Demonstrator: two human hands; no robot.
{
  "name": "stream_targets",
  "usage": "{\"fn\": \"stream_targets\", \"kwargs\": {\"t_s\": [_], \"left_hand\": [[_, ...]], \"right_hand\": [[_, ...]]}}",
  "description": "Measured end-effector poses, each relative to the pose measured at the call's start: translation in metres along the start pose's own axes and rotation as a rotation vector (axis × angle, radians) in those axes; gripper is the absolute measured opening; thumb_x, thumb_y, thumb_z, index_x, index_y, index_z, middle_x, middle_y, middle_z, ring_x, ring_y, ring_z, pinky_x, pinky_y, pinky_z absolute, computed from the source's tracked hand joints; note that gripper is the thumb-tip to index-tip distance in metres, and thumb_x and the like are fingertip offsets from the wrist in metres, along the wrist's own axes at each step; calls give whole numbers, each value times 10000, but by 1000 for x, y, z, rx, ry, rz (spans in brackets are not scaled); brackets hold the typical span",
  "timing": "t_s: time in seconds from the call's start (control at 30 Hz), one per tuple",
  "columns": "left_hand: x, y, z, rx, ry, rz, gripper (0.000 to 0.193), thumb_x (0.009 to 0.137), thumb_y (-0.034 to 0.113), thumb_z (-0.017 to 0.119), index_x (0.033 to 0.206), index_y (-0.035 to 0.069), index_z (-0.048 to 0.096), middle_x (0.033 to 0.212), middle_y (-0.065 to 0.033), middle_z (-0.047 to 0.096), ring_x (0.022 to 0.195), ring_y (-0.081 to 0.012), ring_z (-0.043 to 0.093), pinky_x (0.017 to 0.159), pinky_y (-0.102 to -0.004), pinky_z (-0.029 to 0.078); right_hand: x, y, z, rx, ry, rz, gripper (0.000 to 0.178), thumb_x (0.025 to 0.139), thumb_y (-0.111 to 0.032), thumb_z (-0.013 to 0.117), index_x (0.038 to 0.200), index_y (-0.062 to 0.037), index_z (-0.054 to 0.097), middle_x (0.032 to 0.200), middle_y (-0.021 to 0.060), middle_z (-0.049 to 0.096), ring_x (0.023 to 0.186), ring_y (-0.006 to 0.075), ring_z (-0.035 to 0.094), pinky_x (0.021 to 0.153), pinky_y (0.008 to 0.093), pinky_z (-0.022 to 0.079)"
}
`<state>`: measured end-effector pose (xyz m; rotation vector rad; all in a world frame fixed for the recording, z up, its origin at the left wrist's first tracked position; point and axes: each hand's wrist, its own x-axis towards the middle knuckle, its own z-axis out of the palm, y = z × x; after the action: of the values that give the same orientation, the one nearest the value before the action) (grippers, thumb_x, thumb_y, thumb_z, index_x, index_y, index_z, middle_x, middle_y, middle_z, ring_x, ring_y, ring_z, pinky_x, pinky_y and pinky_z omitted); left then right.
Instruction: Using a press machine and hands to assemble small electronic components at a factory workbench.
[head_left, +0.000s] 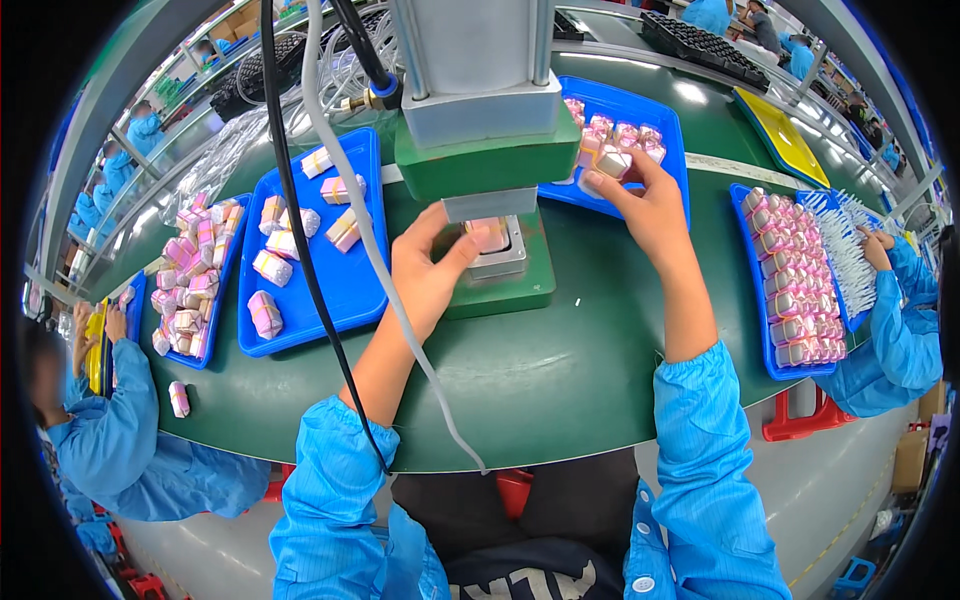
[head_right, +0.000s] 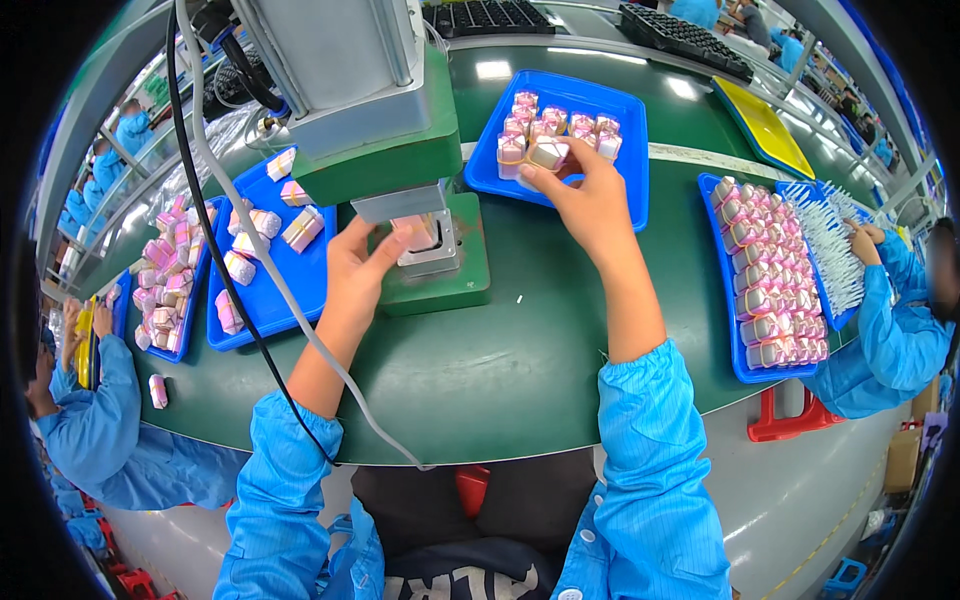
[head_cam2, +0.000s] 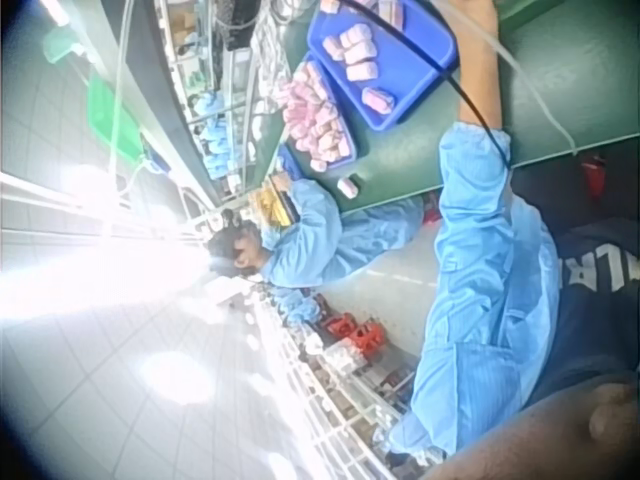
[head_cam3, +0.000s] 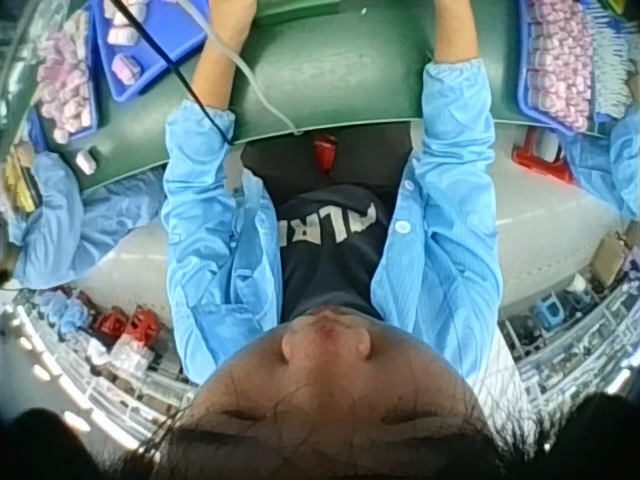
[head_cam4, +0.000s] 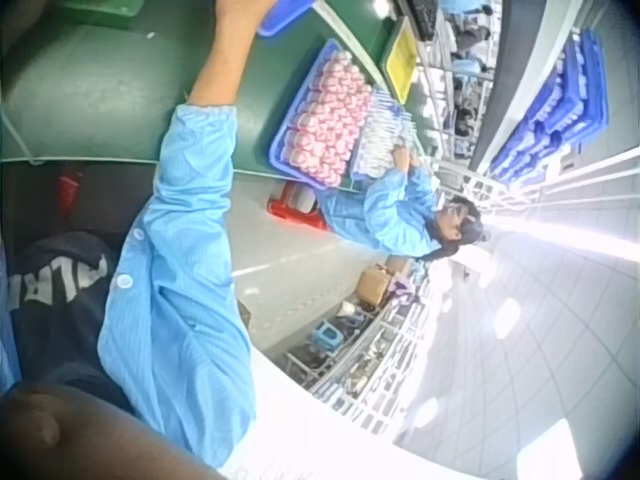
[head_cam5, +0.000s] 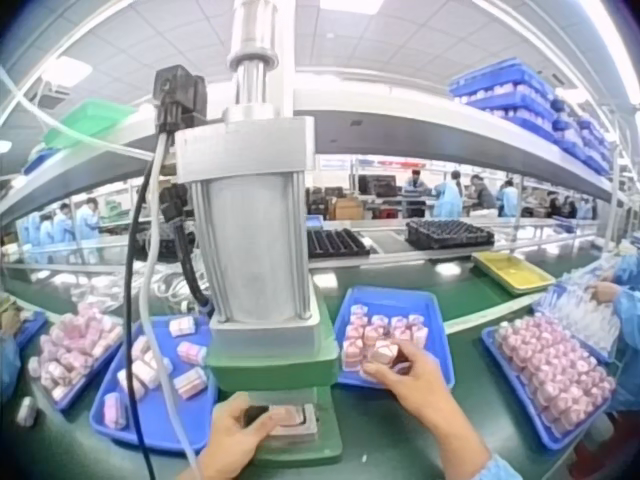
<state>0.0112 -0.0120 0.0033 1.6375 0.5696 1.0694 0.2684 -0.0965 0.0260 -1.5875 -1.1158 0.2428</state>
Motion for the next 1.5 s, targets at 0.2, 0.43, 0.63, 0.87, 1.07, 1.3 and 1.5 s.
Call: {"fn": "stream_targets", "kwargs": {"t_s": [0.2,0.43,0.63,0.87,1.07,1.3,1.5], "left_hand": [[11,-6,-28,-161,45,-137,310,981,234,591,1131,-30,656,1040,-70,669,954,-146,596,880,-297,470],[17,-6,-39,-764,-23,-288,391,1048,308,418,1234,-7,556,1021,-128,647,833,-194,585,782,-328,470],[19,-14,-51,-974,-83,-288,396,1066,294,351,1278,14,534,1044,-141,649,847,-207,592,779,-343,480],[29,-21,-75,-1413,121,-154,345,1016,38,426,1337,-89,440,1233,-235,558,1030,-315,620,924,-359,573],[35,-41,-106,-1595,210,-119,419,1072,184,394,1375,-104,378,1316,-264,519,1211,-367,571,1042,-424,530],[34,-35,-118,-1515,289,-92,561,1068,340,399,1355,-139,356,1334,-270,505,1295,-346,499,1112,-417,462],[34,-27,-103,-1313,322,-160,630,1039,305,495,1462,-103,268,1489,-241,388,1400,-343,392,1151,-428,398]], "right_hand": [[-23,-36,38,315,-252,24,427,793,-251,820,1124,-22,677,923,36,674,833,108,585,714,270,459],[-38,-35,63,254,-297,-49,373,766,-262,840,996,-20,672,850,11,621,757,110,495,696,277,429],[-44,-42,74,237,-360,-43,405,786,-210,822,1119,-25,684,1007,76,649,908,172,603,799,323,490],[-40,-29,75,215,-360,-52,447,777,-222,834,1147,-29,674,1071,96,617,964,213,610,865,354,487],[-39,-36,73,105,-365,-138,456,783,-227,830,1152,-21,658,1061,88,595,991,207,580,854,339,487],[-38,-42,65,233,-493,-4,473,801,-195,809,1203,-19,632,1132,50,570,984,190,573,859,326,481],[-38,-44,63,247,-518,31,422,802,-146,794,1178,-16,654,1178,52,571,1028,189,577,889,325,480]]}}
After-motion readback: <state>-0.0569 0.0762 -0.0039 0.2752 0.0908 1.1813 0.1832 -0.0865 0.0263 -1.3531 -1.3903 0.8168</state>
